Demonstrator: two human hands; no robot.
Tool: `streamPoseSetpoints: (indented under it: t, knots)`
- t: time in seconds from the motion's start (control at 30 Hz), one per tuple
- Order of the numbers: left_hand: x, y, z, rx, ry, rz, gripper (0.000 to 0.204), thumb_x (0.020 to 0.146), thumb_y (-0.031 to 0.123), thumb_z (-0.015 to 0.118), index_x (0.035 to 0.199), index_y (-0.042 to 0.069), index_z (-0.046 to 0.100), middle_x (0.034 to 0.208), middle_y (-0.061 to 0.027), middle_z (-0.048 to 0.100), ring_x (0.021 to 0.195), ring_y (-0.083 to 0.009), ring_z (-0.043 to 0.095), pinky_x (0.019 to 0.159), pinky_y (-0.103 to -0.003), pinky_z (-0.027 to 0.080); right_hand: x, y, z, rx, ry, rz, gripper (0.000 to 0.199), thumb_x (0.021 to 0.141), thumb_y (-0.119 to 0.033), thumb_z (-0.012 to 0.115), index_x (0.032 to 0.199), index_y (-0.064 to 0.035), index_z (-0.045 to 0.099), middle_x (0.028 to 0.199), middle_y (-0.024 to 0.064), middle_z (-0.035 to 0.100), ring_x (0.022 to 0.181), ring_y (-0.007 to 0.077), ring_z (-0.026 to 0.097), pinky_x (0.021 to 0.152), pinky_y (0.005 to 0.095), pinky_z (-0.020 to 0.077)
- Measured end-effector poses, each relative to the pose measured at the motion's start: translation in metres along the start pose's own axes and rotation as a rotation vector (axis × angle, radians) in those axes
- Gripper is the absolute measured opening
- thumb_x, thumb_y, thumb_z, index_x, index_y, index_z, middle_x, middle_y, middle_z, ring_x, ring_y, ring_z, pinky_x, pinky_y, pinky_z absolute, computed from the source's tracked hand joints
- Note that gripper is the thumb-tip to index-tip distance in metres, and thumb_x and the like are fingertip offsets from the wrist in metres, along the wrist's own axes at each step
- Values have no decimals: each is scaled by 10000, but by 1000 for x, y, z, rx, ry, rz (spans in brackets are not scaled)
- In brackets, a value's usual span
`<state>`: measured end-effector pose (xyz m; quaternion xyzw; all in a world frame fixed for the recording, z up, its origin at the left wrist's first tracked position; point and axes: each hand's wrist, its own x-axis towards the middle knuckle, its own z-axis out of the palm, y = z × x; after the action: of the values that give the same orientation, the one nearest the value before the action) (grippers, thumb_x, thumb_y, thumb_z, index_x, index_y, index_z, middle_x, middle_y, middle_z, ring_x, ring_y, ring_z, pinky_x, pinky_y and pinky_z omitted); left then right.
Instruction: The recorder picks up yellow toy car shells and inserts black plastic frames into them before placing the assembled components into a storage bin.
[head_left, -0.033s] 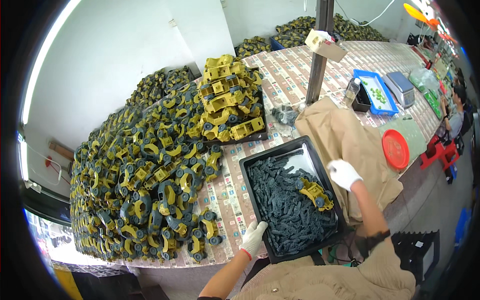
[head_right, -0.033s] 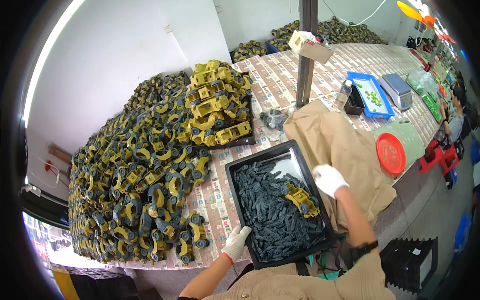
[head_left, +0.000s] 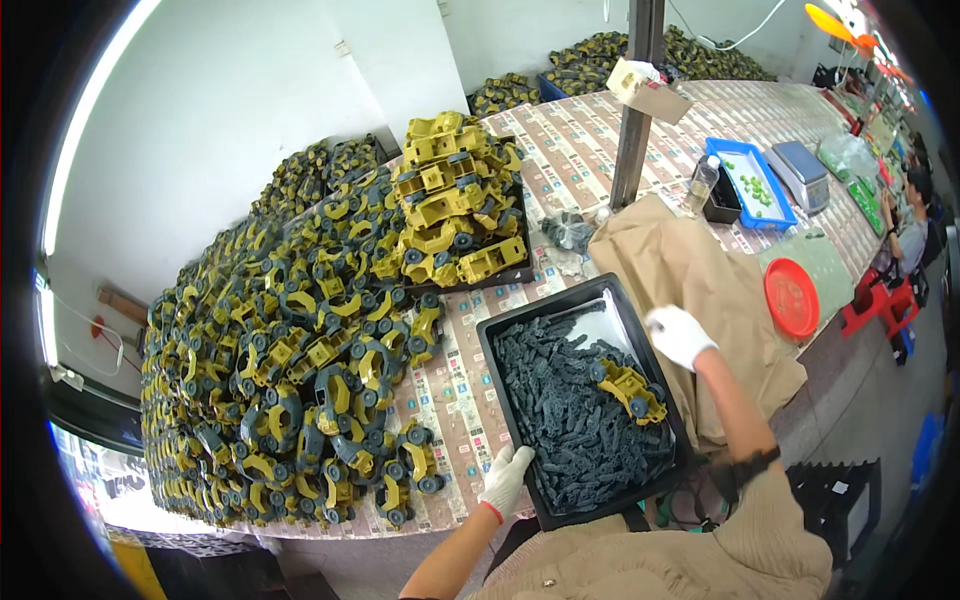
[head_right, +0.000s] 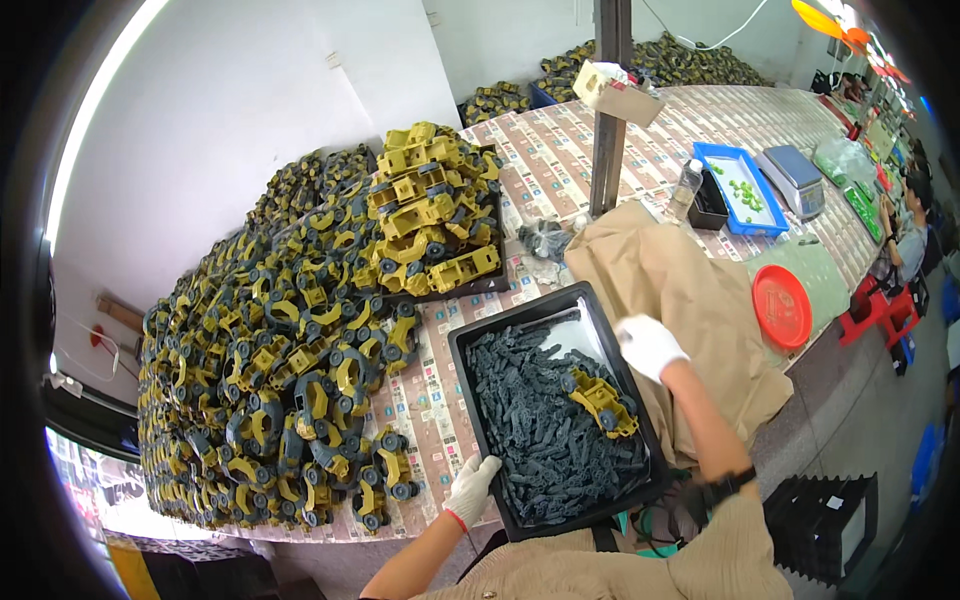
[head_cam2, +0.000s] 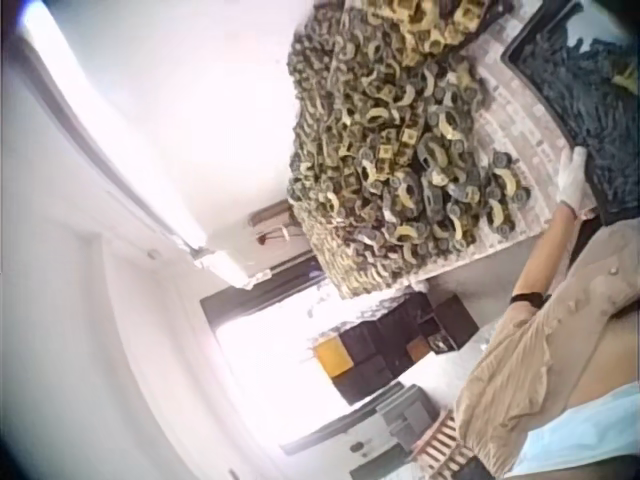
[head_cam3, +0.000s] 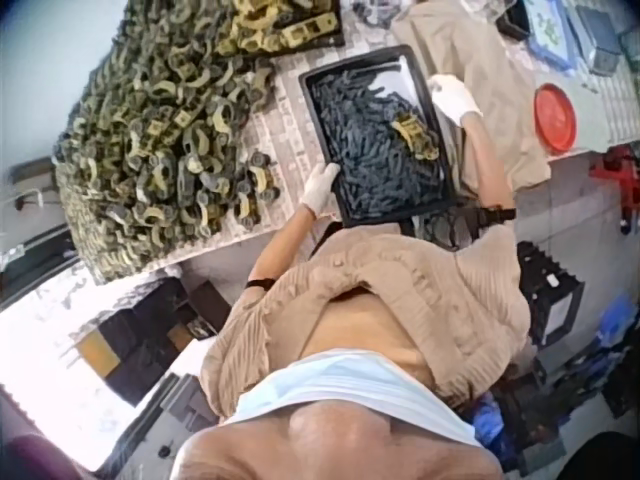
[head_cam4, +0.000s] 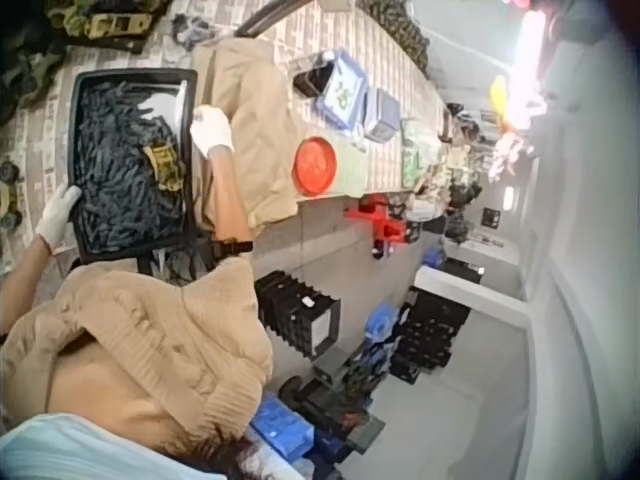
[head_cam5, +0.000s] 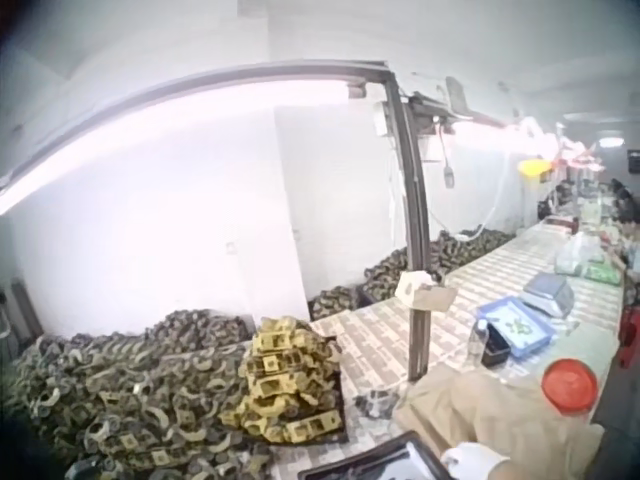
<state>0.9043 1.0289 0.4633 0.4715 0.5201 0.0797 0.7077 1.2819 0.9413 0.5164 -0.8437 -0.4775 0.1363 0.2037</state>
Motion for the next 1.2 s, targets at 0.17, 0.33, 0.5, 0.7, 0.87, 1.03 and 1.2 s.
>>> streamPoseSetpoints:
  t: [0.17, 0.33, 0.5, 0.7, 0.87, 1.03, 1.2]
  knots:
    - [10, -18, 7, 72, 31, 12, 352, 910, 298, 599, 1056, -20, 633, 945, -87, 669, 904, -159, 581, 836, -300, 452, 129, 16, 17, -217, 32, -118, 410, 871, -169, 524, 1273, -125, 586, 1304, 168, 562, 1178, 365, 562, 1029, 443, 437]
    - [-5, 0, 11, 341, 220, -83, 390, 871, 355, 622, 1004, -10, 660, 883, -130, 657, 857, -206, 580, 792, -338, 450, 230, -9, 75, -313, 5, -178, 500, 877, -145, 546, 1374, -172, 501, 1415, 161, 477, 1164, 357, 592, 963, 525, 477]
    - [2, -17, 8, 69, 181, -59, 498, 918, 219, 621, 1323, -60, 544, 1272, -181, 618, 1175, -289, 576, 1001, -354, 450, 277, -6, 104, -393, 65, -139, 488, 894, -141, 541, 1378, -202, 512, 1405, 166, 492, 1071, 327, 617, 849, 498, 500]
    - [5, -13, 5, 81, 136, -116, 475, 956, 293, 610, 1293, -40, 570, 1178, -127, 651, 1078, -225, 587, 944, -337, 458, 301, 16, 118, -359, 150, -194, 193, 911, -183, 542, 991, -134, 712, 989, 132, 650, 933, 311, 668, 747, 433, 537]
    - [8, -24, 0, 13, 134, -116, 374, 956, 254, 616, 1223, -7, 617, 1086, -69, 662, 995, -172, 586, 874, -322, 475, 299, 16, 84, 82, 208, -67, 226, 914, -187, 524, 978, -36, 679, 925, 242, 671, 862, 386, 668, 762, 464, 525]
    - [3, -26, -2, 10, 157, -181, 387, 956, 249, 612, 1240, -15, 610, 1131, -86, 656, 1025, -189, 583, 895, -331, 469, 272, 23, -2, 365, 620, -134, 311, 877, -264, 588, 1109, -72, 661, 1031, 212, 677, 970, 397, 638, 808, 462, 504]
    - [9, -36, -5, 111, 125, -133, 502, 941, 303, 616, 1307, -35, 556, 1216, -152, 629, 1086, -252, 572, 942, -353, 450, 256, 118, -48, 2, 840, 35, 278, 858, -161, 610, 1102, -53, 684, 933, 203, 668, 889, 341, 639, 789, 407, 507]
